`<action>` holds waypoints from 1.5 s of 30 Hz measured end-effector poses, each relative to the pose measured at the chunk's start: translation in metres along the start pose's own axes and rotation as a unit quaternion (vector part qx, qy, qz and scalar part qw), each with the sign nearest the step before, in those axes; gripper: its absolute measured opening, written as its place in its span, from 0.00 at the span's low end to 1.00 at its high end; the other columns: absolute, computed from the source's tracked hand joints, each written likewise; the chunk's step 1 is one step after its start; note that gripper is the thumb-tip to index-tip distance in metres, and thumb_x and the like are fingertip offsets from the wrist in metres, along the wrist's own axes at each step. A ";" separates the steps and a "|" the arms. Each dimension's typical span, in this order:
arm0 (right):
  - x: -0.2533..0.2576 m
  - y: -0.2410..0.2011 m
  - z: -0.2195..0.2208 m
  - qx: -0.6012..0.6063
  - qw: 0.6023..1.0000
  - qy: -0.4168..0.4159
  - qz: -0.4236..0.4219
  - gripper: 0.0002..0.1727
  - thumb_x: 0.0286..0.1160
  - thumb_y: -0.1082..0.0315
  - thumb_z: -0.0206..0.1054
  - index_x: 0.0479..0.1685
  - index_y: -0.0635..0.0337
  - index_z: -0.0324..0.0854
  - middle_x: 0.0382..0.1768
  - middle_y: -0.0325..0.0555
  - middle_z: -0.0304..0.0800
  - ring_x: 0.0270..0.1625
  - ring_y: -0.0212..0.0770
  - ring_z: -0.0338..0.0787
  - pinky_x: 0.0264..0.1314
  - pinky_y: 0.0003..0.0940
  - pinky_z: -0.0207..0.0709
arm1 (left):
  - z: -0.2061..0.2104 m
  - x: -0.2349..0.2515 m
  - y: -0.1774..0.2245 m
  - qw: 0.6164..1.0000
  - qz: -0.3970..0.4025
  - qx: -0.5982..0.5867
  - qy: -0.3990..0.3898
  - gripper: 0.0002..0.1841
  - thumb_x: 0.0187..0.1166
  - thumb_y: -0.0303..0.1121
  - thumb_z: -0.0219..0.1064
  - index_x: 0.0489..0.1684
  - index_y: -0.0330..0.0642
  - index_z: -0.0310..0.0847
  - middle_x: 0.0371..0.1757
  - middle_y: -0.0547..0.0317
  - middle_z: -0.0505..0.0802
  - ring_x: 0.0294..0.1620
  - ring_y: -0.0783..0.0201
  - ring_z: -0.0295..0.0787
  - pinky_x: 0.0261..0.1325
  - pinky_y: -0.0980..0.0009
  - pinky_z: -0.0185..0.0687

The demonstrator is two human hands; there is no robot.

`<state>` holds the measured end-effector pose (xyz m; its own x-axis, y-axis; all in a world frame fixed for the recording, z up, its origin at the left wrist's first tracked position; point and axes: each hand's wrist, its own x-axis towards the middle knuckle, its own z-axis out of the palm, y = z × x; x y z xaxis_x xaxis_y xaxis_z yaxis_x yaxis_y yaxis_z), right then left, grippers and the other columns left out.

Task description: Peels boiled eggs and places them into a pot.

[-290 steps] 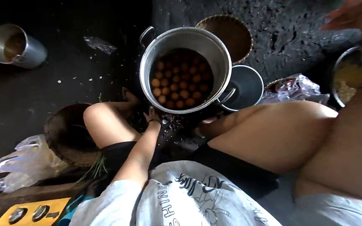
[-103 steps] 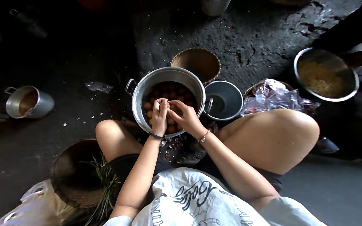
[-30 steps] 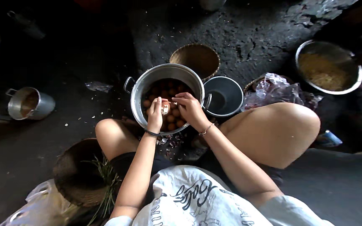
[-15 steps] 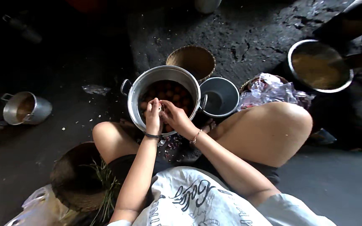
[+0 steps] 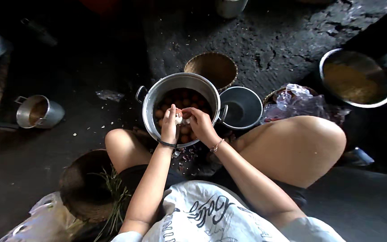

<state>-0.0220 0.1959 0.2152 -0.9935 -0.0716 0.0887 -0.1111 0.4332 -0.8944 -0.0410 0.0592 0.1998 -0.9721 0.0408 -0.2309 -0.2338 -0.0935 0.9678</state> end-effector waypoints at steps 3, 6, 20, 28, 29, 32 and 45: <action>0.002 -0.001 -0.007 -0.005 0.999 -0.023 -0.028 0.20 0.86 0.66 0.63 0.71 0.64 0.80 0.57 0.57 0.91 0.51 0.46 0.93 0.58 0.44 0.87 | -0.005 0.001 -0.001 1.000 -0.010 -0.001 -0.020 0.28 0.88 0.63 0.49 0.62 0.50 0.79 0.45 0.66 0.85 0.42 0.74 0.82 0.48 0.72 0.81; 0.003 0.001 0.000 -0.005 0.997 -0.036 -0.067 0.24 0.79 0.60 0.73 0.70 0.61 0.81 0.54 0.52 0.91 0.49 0.42 0.92 0.57 0.40 0.88 | -0.007 -0.001 -0.001 0.999 -0.016 0.032 -0.016 0.29 0.87 0.65 0.49 0.63 0.52 0.79 0.43 0.65 0.87 0.39 0.75 0.82 0.43 0.74 0.81; 0.005 0.002 -0.003 0.001 0.995 -0.051 -0.082 0.22 0.82 0.64 0.70 0.72 0.60 0.80 0.56 0.51 0.92 0.52 0.40 0.93 0.60 0.38 0.88 | -0.007 0.004 0.006 0.998 -0.030 0.050 -0.008 0.30 0.87 0.65 0.48 0.60 0.50 0.81 0.41 0.64 0.86 0.38 0.73 0.81 0.41 0.72 0.80; -0.003 -0.003 0.006 -0.077 0.994 -0.007 -0.082 0.23 0.76 0.75 0.68 0.71 0.64 0.80 0.55 0.57 0.92 0.49 0.49 0.94 0.56 0.45 0.88 | -0.006 0.001 0.008 0.997 -0.021 0.073 -0.017 0.32 0.88 0.63 0.47 0.67 0.46 0.80 0.58 0.56 0.88 0.55 0.66 0.84 0.57 0.60 0.82; -0.003 -0.003 0.007 -0.081 0.993 -0.002 -0.081 0.23 0.74 0.76 0.69 0.71 0.65 0.80 0.54 0.58 0.92 0.48 0.50 0.94 0.56 0.46 0.88 | -0.005 0.001 0.007 0.997 -0.022 0.068 -0.020 0.31 0.89 0.62 0.48 0.66 0.45 0.80 0.56 0.56 0.88 0.54 0.66 0.84 0.57 0.61 0.83; -0.003 0.005 0.011 -0.060 0.995 0.014 -0.078 0.22 0.73 0.79 0.69 0.68 0.65 0.81 0.45 0.56 0.92 0.42 0.47 0.93 0.51 0.44 0.88 | -0.004 0.001 0.005 0.998 -0.035 0.045 -0.021 0.30 0.89 0.62 0.47 0.63 0.46 0.80 0.49 0.59 0.88 0.47 0.69 0.84 0.52 0.65 0.83; 0.008 0.010 -0.002 -0.076 0.997 -0.013 -0.024 0.21 0.84 0.54 0.67 0.64 0.60 0.88 0.73 0.58 0.81 0.75 0.55 0.82 0.78 0.52 0.76 | -0.010 0.005 0.008 0.996 -0.081 0.026 0.006 0.37 0.91 0.63 0.34 0.55 0.44 0.85 0.42 0.59 0.90 0.42 0.68 0.86 0.49 0.68 0.84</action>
<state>-0.0311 0.2010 0.2077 -0.9862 -0.1181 0.1159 -0.1625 0.5591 -0.8130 -0.0476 0.0488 0.2052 -0.9220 0.0397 -0.3852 -0.3866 -0.0349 0.9216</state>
